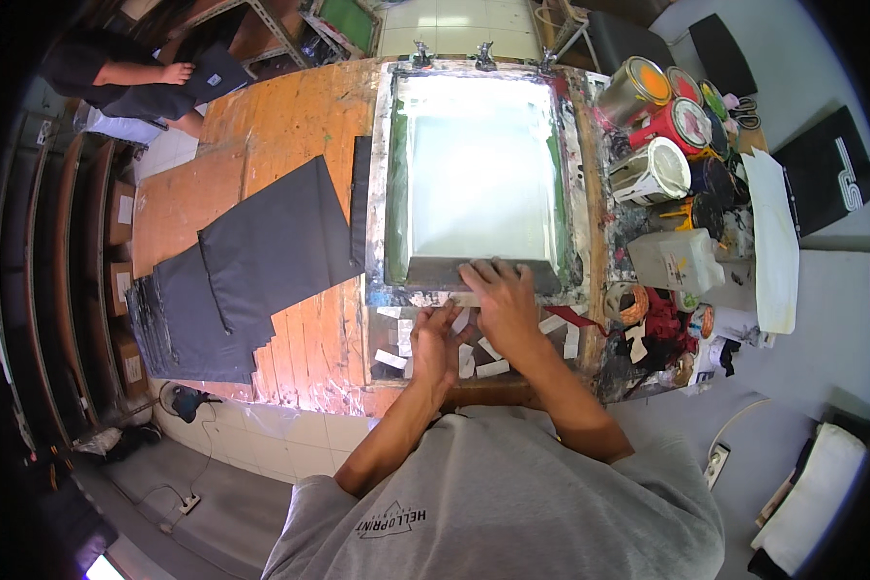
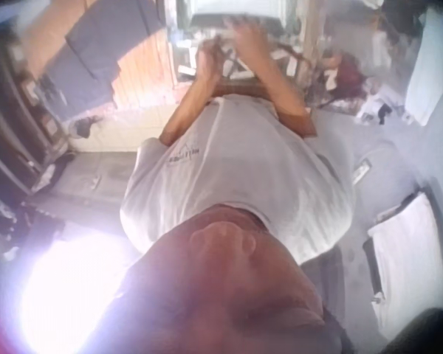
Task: The person performs a series of screen-printing operations on black clothing panels by spreading ink across a screen with a squeegee, lifting the frame, and replacing the panels one by one.
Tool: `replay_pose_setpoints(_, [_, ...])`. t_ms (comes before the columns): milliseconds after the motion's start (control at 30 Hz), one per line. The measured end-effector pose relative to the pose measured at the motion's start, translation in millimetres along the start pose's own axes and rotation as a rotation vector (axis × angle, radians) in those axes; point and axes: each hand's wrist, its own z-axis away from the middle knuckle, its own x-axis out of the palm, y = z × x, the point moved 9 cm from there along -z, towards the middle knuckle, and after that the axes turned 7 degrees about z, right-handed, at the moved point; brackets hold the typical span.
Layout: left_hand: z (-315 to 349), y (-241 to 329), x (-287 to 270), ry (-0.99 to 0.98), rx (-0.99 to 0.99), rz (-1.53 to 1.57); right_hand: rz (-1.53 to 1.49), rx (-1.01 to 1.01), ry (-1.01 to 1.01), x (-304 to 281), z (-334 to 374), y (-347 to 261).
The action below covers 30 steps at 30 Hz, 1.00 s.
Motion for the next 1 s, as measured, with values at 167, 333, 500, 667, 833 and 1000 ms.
replay_pose_setpoints(167, [-11.0, -6.1, -6.8, 0.048, -0.011, 0.038, -0.093, 0.045, -0.102, 0.3, -5.9, 11.2])
replay_pose_setpoints(333, [-21.5, -10.8, -14.1, 0.035, -0.026, 0.06, -0.125, 0.071, -0.163, 18.1, 2.5, 19.8])
replay_pose_setpoints(500, [-25.7, -14.0, -25.4, 0.067, -0.002, 0.038, 0.016, 0.002, 0.066, 23.3, 15.2, 4.1])
replay_pose_setpoints(667, [-21.3, -13.1, -29.7, 0.067, 0.042, 0.0, 0.018, 0.027, 0.089, 44.0, -33.0, 31.8])
replay_pose_setpoints(833, [-19.1, -11.1, -29.2, 0.076, 0.042, -0.024, 0.066, 0.037, 0.195, 33.4, -125.1, 70.7])
replay_pose_setpoints(1000, [-17.9, -8.6, -26.7, 0.084, 0.018, 0.025, 0.068, 0.133, -0.054, 37.5, -215.9, 118.3])
